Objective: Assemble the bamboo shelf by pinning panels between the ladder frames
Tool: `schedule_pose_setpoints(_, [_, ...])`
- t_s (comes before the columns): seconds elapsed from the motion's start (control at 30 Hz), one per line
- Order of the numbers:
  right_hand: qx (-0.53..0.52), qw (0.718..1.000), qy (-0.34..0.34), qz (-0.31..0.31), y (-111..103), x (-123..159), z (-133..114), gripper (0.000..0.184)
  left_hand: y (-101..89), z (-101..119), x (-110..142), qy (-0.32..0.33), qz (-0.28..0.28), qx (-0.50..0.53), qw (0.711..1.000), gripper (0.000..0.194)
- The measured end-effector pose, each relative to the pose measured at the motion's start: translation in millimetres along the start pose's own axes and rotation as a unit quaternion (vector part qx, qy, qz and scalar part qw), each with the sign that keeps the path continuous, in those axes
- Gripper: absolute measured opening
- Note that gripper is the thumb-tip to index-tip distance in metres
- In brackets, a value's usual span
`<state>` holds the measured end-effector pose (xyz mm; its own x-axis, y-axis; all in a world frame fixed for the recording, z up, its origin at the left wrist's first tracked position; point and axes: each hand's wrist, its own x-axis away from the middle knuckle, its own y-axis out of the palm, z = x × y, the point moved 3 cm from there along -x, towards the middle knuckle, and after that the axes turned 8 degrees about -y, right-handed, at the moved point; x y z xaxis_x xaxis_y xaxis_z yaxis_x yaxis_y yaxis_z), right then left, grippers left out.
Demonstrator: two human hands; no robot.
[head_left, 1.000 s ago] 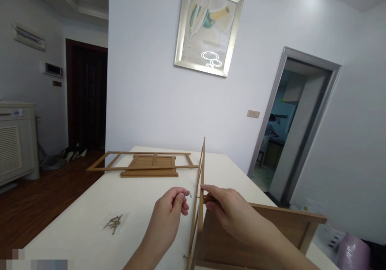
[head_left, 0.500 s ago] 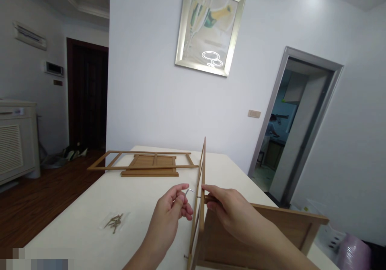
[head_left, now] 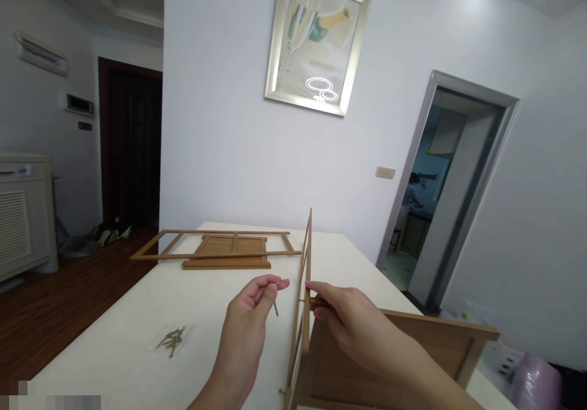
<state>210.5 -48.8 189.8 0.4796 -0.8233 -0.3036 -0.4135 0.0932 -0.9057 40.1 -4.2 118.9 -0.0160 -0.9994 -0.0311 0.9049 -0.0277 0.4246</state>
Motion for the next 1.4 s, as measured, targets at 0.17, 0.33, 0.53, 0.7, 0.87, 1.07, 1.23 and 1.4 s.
schedule_pose_setpoints(0.17, [-0.001, 1.0, -0.002, -0.002, 1, 0, 1, 0.041, 3.0, 4, 2, -0.007, 0.004, 0.103, 0.995, 0.031])
schedule_pose_setpoints(0.33, [-0.002, 1.0, -0.003, 0.003, 2, 1, 2, 0.04, 7.2, 7, 7, -0.04, -0.006, 0.168, 0.985, 0.025])
schedule_pose_setpoints(0.53, [-0.004, 1.0, -0.003, 0.004, 1, 0, 2, 0.041, 4.9, 4, 5, -0.042, 0.012, 0.149, 0.988, 0.023])
schedule_pose_setpoints(0.7, [-0.004, 1.0, 0.004, 0.005, 0, 1, 0, 0.041, 6.3, 2, 4, -0.04, 0.016, 0.142, 0.989, 0.028])
schedule_pose_setpoints(0.87, [0.004, 1.0, 0.011, 0.004, -2, 2, -1, 0.042, 8.5, -3, 5, -0.038, 0.003, 0.141, 0.989, 0.037])
schedule_pose_setpoints(1.07, [0.008, 1.0, 0.012, -0.002, -2, 3, -2, 0.043, -3.0, -6, 2, 0.007, 0.035, -0.033, 0.999, 0.043])
schedule_pose_setpoints(1.23, [0.012, 1.0, 0.01, 0.005, -2, 3, -1, 0.042, -9.0, -2, 1, -0.014, 0.005, -0.075, 0.997, 0.039])
schedule_pose_setpoints(1.4, [0.014, 1.0, 0.003, 0.008, -2, 4, 0, 0.041, -5.3, 4, 1, -0.086, -0.057, -0.01, 0.995, 0.034])
